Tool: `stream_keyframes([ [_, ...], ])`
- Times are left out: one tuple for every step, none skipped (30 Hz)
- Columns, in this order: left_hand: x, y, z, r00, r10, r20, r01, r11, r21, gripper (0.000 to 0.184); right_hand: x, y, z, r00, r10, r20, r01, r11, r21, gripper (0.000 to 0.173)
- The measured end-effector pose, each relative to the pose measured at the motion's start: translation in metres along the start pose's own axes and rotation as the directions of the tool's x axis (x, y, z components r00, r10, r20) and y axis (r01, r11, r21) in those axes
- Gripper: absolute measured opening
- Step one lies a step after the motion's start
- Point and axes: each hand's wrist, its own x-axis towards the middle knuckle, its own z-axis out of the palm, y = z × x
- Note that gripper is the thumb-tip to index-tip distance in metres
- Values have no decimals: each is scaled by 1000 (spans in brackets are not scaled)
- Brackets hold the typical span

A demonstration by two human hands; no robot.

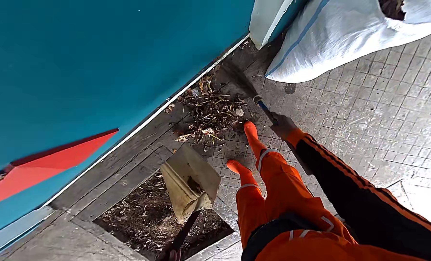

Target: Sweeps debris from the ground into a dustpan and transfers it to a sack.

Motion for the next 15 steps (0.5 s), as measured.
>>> stream_keyframes([
  [-2, -3, -9, 1000, 0, -18, 0, 1000, -3, 26, 6, -13, 1, 998, 42, -36, -42, 999, -3, 63],
  [-3, -7, -17, 999, 5, -40, -6, 1000, -10, 25, 16, -27, 6, 993, 97, -62, -97, 995, 1, 64],
  [0, -14, -20, 998, 10, -55, -12, 1000, -28, 25, 33, -41, 12, 989, 126, -83, -125, 992, 17, 63],
  [2, -21, -25, 998, 13, -69, -15, 999, -41, 25, 47, -52, 17, 987, 141, -72, -138, 990, 38, 60],
  [2, -25, -33, 996, 12, -86, -16, 999, -40, 26, 51, -54, 26, 990, 138, -30, -136, 989, 63, 53],
  [4, -29, -41, 995, 9, -103, -13, 999, -39, 26, 47, -48, 35, 992, 124, 18, -125, 987, 98, 46],
  [6, -33, -48, 993, -1, -116, -5, 999, -48, 27, 37, -34, 43, 993, 105, 46, -111, 984, 140, 45],
  [8, -38, -58, 991, -13, -130, 6, 999, -54, 26, 16, -16, 51, 993, 101, 66, -112, 975, 190, 52],
  [10, -41, -67, 990, -19, -142, 11, 998, -58, 25, -15, 1, 60, 991, 108, 75, -124, 958, 257, 58],
  [13, -44, -77, 988, -25, -154, 16, 998, -60, 24, -48, 14, 70, 989, 127, 76, -145, 933, 330, 60],
  [18, -48, -88, 986, -32, -161, 23, 998, -60, 24, -81, 23, 83, 984, 161, 71, -176, 895, 411, 60],
  [25, -51, -98, 985, -45, -168, 36, 998, -57, 25, -110, 27, 101, 976, 208, 59, -210, 847, 488, 56],
  [33, -54, -107, 981, -58, -183, 50, 997, -50, 26, -130, 25, 121, 963, 263, 52, -247, 794, 556, 50],
  [42, -59, -115, 977, -72, -199, 66, 997, -37, 26, -142, 17, 145, 947, 318, 47, -279, 739, 613, 42],
  [54, -64, -124, 973, -87, -212, 85, 996, -18, 27, -144, 5, 168, 932, 356, 64, -308, 692, 653, 32],
])
